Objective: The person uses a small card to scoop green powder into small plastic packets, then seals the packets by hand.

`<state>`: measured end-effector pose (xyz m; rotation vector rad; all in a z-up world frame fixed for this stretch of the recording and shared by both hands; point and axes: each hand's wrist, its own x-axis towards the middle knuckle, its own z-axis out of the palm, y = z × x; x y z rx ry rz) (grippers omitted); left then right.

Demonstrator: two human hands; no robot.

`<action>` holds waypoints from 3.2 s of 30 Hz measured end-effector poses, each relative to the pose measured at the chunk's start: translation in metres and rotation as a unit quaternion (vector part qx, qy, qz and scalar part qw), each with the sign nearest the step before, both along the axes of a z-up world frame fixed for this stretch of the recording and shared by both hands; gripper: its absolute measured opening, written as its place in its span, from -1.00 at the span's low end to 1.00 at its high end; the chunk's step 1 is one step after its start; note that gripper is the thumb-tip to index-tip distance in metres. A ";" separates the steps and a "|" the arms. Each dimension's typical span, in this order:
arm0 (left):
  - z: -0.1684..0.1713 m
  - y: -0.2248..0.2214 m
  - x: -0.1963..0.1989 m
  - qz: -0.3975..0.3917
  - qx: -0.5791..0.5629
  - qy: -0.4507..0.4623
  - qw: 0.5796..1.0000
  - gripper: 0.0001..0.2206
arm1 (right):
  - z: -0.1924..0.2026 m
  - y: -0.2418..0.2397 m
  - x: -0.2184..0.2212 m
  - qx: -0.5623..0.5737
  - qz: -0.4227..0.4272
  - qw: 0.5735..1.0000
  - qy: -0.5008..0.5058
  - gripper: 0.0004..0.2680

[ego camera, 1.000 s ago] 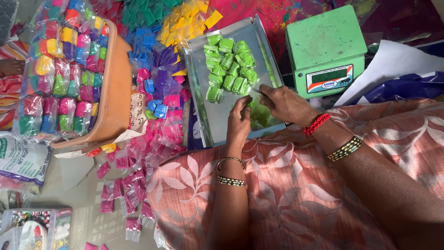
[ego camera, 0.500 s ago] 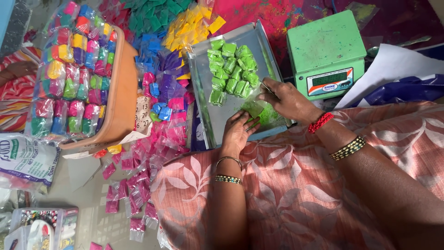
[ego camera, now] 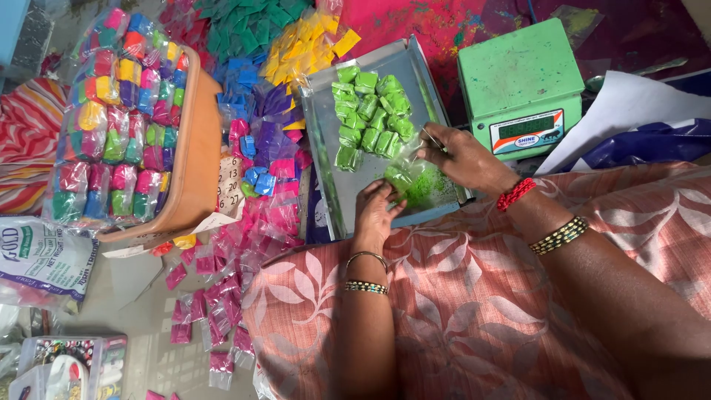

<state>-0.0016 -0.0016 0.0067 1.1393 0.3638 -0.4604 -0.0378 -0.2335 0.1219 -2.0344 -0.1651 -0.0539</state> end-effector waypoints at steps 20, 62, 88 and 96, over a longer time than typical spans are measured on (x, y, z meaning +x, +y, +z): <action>0.070 -0.012 -0.026 0.039 0.618 -0.375 0.689 -0.97 | -0.147 0.016 0.018 0.128 -0.015 0.967 0.218 -0.82; 0.110 -0.002 -0.034 -0.023 0.631 -0.441 0.637 -0.85 | -0.033 0.091 0.007 -0.028 0.061 0.996 0.063 -0.50; 0.101 0.000 -0.030 -0.045 0.613 -0.417 0.669 -0.86 | -0.060 0.080 0.022 0.059 0.016 0.997 -0.048 -0.92; 0.110 -0.003 -0.033 -0.044 0.624 -0.418 0.659 -0.87 | -0.066 0.078 0.022 0.052 0.002 0.997 -0.055 -0.91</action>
